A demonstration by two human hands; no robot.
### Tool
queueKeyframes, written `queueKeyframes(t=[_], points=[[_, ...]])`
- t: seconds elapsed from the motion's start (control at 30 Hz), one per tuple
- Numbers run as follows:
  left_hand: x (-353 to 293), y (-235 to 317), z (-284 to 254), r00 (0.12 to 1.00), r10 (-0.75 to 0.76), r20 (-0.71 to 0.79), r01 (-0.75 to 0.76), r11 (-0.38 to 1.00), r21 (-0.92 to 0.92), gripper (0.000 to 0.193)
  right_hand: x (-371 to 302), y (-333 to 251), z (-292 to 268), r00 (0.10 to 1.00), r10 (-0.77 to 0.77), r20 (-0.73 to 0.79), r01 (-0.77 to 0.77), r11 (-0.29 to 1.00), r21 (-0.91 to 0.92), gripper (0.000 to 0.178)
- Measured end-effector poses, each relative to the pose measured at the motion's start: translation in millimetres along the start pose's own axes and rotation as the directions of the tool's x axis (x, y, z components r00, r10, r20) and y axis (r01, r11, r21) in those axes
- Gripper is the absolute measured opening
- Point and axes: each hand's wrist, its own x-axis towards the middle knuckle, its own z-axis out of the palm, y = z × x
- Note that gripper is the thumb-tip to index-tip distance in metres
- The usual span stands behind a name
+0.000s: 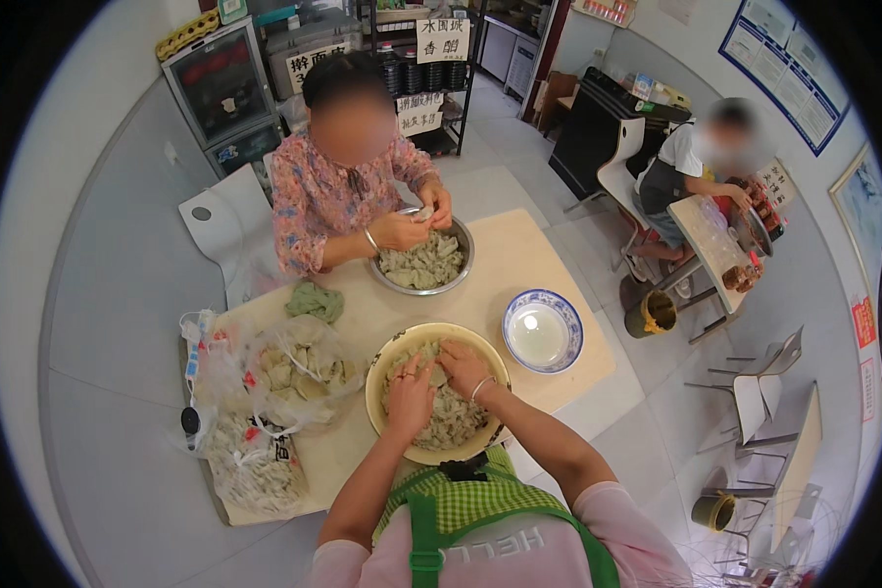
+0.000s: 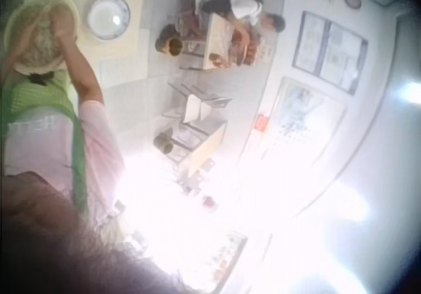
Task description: The person sits at a table and repeatedly forms dumplings by hand. They take portions of filling from a large bowl, place them onto wrappers, and fold the edges to seal them. The finished dumplings are placed into a plastic bag on the table.
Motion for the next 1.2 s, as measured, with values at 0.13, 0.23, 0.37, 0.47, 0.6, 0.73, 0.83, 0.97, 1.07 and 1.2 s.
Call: queueKeyframes(t=[0.13,0.23,0.37,0.47,0.6,0.73,0.83,0.97,1.07,1.2], points=[[12,-29,28,0.988,0.012,0.152,0.001,0.996,-0.084,0.032,3,-4,0,0.992,0.021,0.122,-0.018,1.000,-0.025,0.035],[15,-31,32,0.965,-0.030,0.262,0.048,0.997,-0.061,0.031,1,-9,-7,0.987,0.038,0.155,-0.034,0.999,-0.027,0.031],[13,-31,42,0.980,-0.020,0.197,0.006,0.998,0.067,0.020,-2,-20,-16,0.980,0.098,0.176,-0.081,0.992,-0.101,0.023],[7,-32,48,0.989,-0.074,0.126,0.060,0.992,0.107,0.015,-6,-38,-28,0.948,0.281,0.149,-0.283,0.959,-0.008,0.017],[12,-39,54,0.976,-0.218,0.020,0.217,0.976,0.031,0.016,-13,-48,-37,0.910,0.385,0.157,-0.392,0.920,0.019,0.017],[24,-38,40,0.932,-0.363,0.011,0.361,0.930,0.065,0.016,-23,-47,-40,0.916,0.395,0.067,-0.399,0.890,0.221,0.026],[26,-37,33,0.888,-0.459,-0.024,0.460,0.887,0.044,0.017,-31,-40,-40,0.867,0.488,0.102,-0.486,0.781,0.392,0.037],[27,-16,18,0.950,-0.306,-0.063,0.313,0.928,0.204,0.022,-39,-28,-28,0.863,0.500,0.079,-0.474,0.744,0.471,0.041],[6,-15,19,0.970,-0.244,-0.015,0.243,0.968,-0.061,0.030,-40,-32,-27,0.659,0.637,0.399,-0.699,0.326,0.636,0.045],[-10,-7,21,0.916,-0.266,0.301,0.395,0.452,-0.800,0.035,-37,-29,-24,0.790,0.362,0.494,-0.601,0.306,0.738,0.040]])
